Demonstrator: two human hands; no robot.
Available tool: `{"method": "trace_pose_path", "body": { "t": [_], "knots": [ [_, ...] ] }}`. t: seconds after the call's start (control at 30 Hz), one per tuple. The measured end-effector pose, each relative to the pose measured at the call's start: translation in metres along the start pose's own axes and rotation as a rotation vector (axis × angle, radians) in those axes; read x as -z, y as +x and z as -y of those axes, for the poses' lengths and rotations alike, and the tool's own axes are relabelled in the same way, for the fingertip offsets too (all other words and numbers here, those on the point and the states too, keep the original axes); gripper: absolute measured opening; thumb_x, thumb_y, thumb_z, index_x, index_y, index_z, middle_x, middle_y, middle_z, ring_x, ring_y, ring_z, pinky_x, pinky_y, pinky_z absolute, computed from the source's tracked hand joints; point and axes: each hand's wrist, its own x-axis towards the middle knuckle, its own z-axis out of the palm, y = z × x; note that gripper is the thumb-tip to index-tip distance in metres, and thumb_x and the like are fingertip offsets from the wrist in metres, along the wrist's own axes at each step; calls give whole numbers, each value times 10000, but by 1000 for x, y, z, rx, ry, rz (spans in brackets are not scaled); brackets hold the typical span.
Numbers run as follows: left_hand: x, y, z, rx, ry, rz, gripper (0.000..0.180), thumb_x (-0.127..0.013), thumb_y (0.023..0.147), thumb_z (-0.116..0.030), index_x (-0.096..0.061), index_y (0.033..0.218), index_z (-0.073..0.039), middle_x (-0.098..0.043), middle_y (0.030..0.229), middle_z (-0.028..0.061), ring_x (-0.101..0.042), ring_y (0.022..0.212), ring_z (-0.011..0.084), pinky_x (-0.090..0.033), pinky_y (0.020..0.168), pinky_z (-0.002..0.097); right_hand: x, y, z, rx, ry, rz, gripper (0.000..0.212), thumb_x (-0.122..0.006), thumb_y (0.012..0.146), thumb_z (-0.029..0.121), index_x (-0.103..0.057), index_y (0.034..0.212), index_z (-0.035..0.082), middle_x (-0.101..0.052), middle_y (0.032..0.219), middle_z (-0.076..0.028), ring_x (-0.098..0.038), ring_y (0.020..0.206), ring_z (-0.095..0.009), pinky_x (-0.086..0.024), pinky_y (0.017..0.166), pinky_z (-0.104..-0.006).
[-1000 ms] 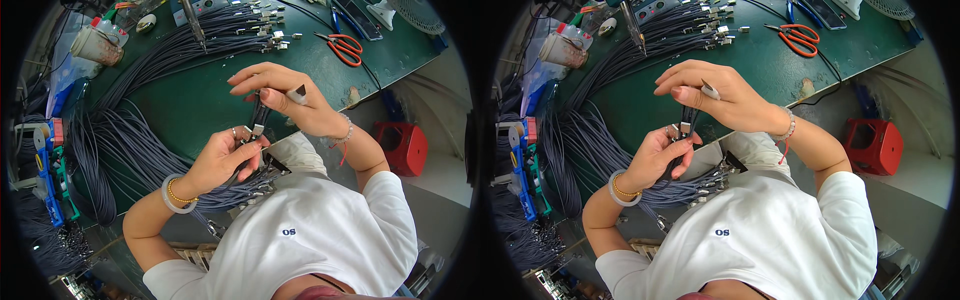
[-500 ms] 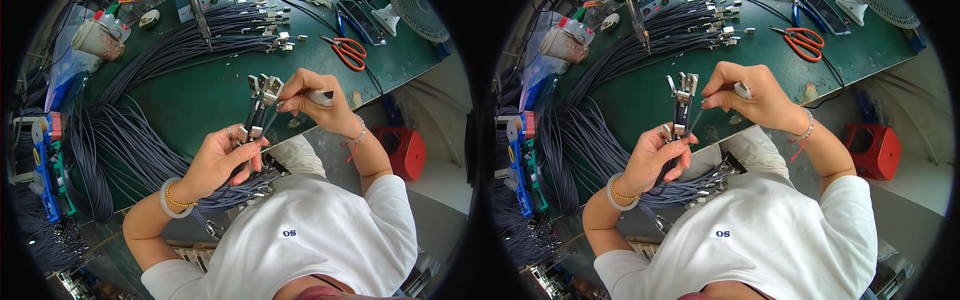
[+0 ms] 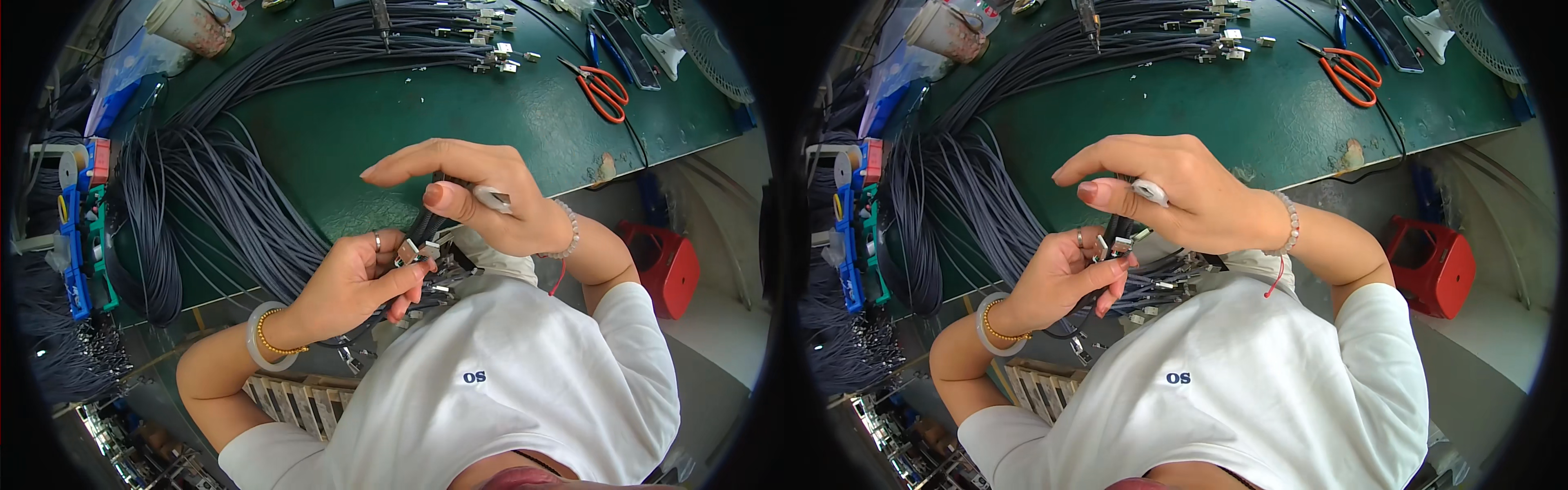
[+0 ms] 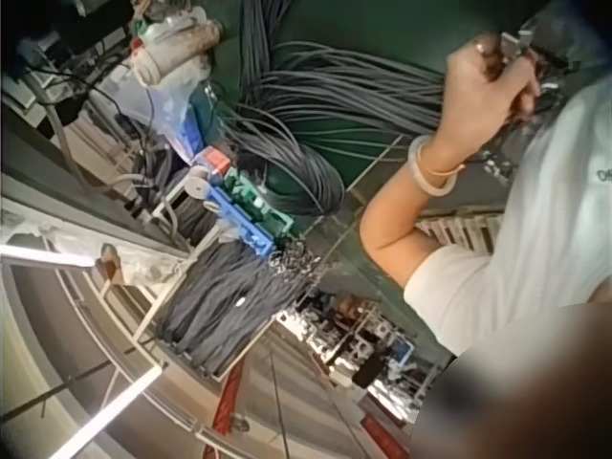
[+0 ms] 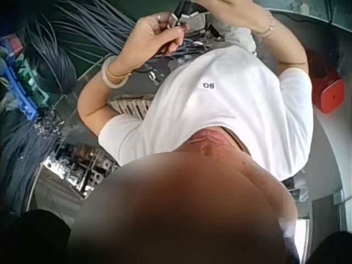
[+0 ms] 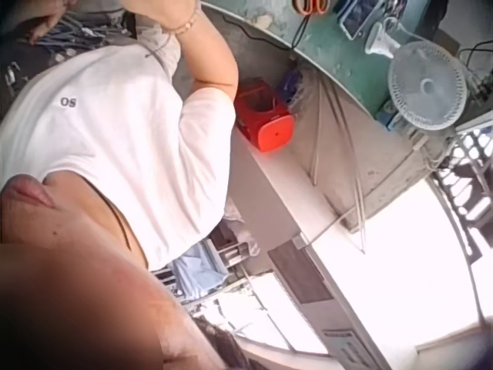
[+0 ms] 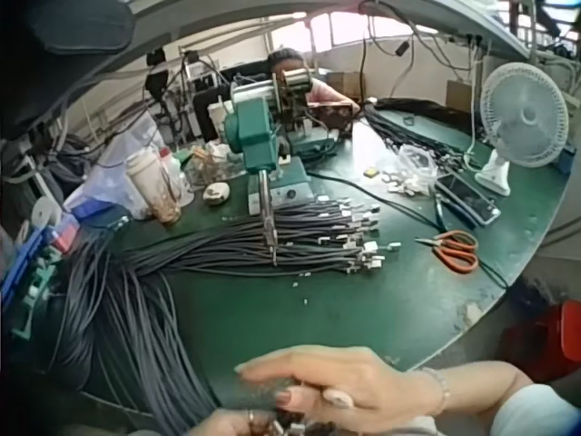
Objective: Assembling connectors and small electronic components onto the ends of multiple grey cables at a factory workstation.
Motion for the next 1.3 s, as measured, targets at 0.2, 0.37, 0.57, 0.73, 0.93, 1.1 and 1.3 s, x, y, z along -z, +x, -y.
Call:
{"method": "trace_pose_path", "body": {
  "t": [0.2, 0.37, 0.57, 0.73, 0.93, 1.1, 1.3],
  "knots": [
    [9, -9, 19, -123, 45, -16, 137, -518, 851, -80, -513, 910, 44, -533, 696, 28, -492, 541, 55, -402, 496, 187, -48, -6, -12, -54, 257, 34, 319, -396, 916, 213, -537, 1047, -41, -558, 1075, -192, -535, 1024, -275, -402, 898, -368],
    [24, -11, 7, -171, -159, -151, 158, -539, 840, -83, -510, 942, 34, -521, 782, 47, -479, 549, 74, -395, 495, 196, -30, 15, -14, -87, 254, -232, 521, -363, 903, 396, -454, 1160, -48, -449, 1236, -168, -441, 1144, -264, -320, 974, -375],
    [70, 33, -25, -216, -215, -285, 188, -565, 830, -119, -512, 964, 2, -511, 789, 37, -494, 632, 94, -396, 550, 225, 37, 62, -69, -615, 540, -275, 301, -429, 895, 166, -517, 1060, -70, -556, 1047, -184, -566, 975, -227, -449, 881, -290],
    [111, 81, -66, -265, -152, -287, 161, -583, 812, -102, -525, 905, 16, -555, 814, 74, -538, 654, 114, -433, 569, 241, 89, 116, -121, -435, 189, -380, 263, -450, 886, 138, -551, 1042, -49, -577, 1023, -132, -574, 948, -188, -449, 872, -264],
    [148, 138, -87, -156, -170, -222, 194, -580, 822, -138, -528, 935, 11, -574, 855, 92, -568, 716, 150, -451, 614, 260, 106, 134, -142, -514, 292, -115, 319, -544, 846, 190, -550, 1051, -54, -587, 999, -128, -585, 867, -145, -467, 795, -232],
    [173, 193, -92, -131, -144, -142, 213, -575, 825, -138, -521, 961, 17, -576, 878, 105, -569, 726, 159, -455, 625, 265, 108, 143, -180, -526, 309, -98, 247, -614, 799, 149, -594, 961, -36, -626, 827, -85, -602, 737, -122, -479, 698, -221],
    [197, 230, -86, -206, -126, -217, 224, -582, 809, -94, -502, 976, 33, -574, 890, 131, -557, 702, 139, -462, 616, 256, 118, 148, -222, -530, 308, -168, 237, -625, 796, 189, -599, 884, -30, -615, 776, -69, -595, 702, -105, -474, 664, -196]
  ]
}}
